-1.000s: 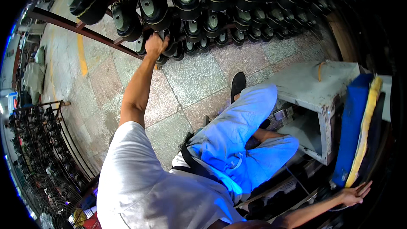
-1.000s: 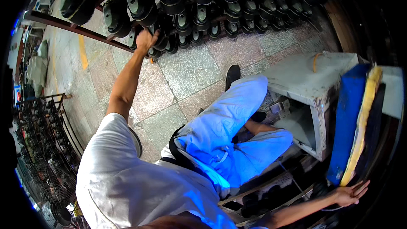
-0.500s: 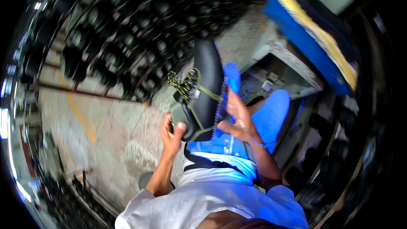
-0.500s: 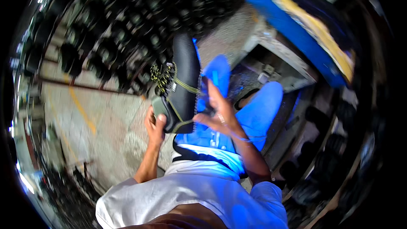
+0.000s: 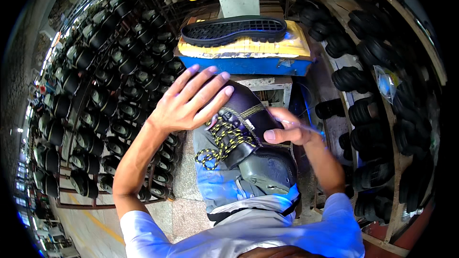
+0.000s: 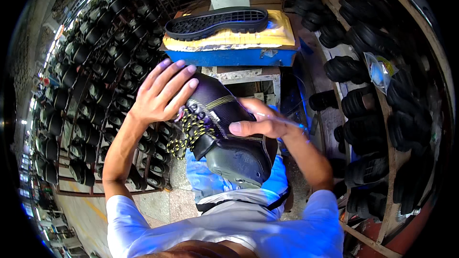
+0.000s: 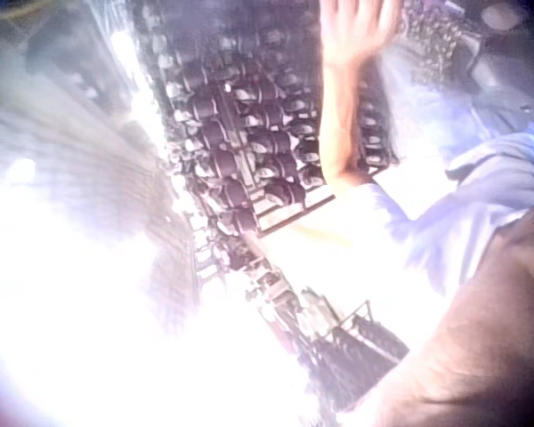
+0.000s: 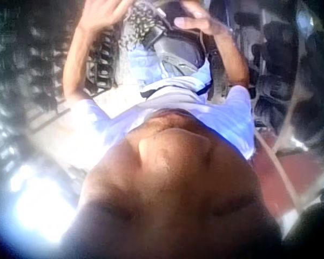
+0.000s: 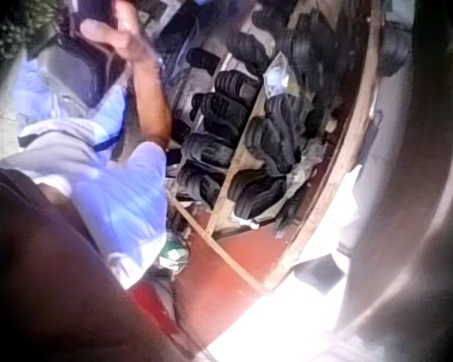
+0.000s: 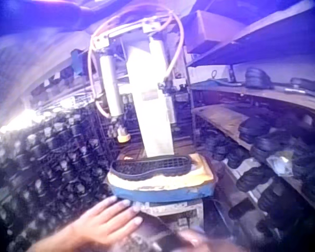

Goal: The person takes a shoe upper from a rack, places it onto a pneumatic pressing machine alongside a shoe sole, and then uses a blue tool to apply adhesive or mark around the edge where the sole meets the upper.

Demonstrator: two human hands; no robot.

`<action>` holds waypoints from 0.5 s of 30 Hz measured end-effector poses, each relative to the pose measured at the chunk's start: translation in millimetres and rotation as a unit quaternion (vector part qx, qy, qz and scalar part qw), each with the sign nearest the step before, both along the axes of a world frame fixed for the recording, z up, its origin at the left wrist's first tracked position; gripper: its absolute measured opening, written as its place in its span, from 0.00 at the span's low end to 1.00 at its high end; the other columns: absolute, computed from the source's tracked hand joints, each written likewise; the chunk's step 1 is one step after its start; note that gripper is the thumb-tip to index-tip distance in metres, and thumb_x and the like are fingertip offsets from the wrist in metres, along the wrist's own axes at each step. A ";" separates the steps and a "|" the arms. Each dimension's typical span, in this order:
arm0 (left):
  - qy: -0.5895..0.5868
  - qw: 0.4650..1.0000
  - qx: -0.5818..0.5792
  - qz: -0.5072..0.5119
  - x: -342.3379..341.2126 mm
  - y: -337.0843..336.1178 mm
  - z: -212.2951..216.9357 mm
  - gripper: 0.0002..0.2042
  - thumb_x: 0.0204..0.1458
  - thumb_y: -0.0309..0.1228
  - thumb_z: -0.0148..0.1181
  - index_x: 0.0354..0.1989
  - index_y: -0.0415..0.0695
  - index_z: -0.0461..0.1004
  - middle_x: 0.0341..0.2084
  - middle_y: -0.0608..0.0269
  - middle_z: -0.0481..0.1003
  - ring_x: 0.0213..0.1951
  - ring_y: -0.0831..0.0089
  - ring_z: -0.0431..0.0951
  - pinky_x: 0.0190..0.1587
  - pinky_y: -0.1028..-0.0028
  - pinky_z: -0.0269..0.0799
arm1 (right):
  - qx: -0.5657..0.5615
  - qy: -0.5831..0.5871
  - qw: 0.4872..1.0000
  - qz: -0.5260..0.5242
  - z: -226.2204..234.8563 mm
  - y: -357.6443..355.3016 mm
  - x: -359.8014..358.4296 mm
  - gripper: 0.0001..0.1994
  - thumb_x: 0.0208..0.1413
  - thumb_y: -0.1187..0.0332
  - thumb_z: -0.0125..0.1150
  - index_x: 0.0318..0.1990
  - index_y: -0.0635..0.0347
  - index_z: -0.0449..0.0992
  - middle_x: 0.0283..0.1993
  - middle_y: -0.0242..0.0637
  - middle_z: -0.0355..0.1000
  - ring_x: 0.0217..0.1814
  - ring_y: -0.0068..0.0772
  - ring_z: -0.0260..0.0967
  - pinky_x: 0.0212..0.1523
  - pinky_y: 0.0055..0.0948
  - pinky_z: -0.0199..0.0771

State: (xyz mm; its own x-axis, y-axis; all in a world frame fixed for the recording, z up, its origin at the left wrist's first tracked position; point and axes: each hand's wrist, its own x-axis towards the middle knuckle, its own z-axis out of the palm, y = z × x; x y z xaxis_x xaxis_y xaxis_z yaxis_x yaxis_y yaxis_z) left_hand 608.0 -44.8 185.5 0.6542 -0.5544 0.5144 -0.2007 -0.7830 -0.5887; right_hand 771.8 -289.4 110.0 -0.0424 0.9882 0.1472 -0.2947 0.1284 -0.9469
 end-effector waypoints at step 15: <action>0.018 0.931 -0.261 0.256 71.4 100.6 42.8 0.47 0.30 0.55 0.80 0.59 0.38 0.74 0.53 0.45 0.79 0.53 0.51 0.81 0.57 0.60 0.77 | 0.066 -0.455 0.816 -0.351 21.3 78.2 223.3 0.46 0.41 0.43 0.81 0.68 0.54 0.72 0.71 0.56 0.65 0.75 0.56 0.60 0.74 0.53 0.59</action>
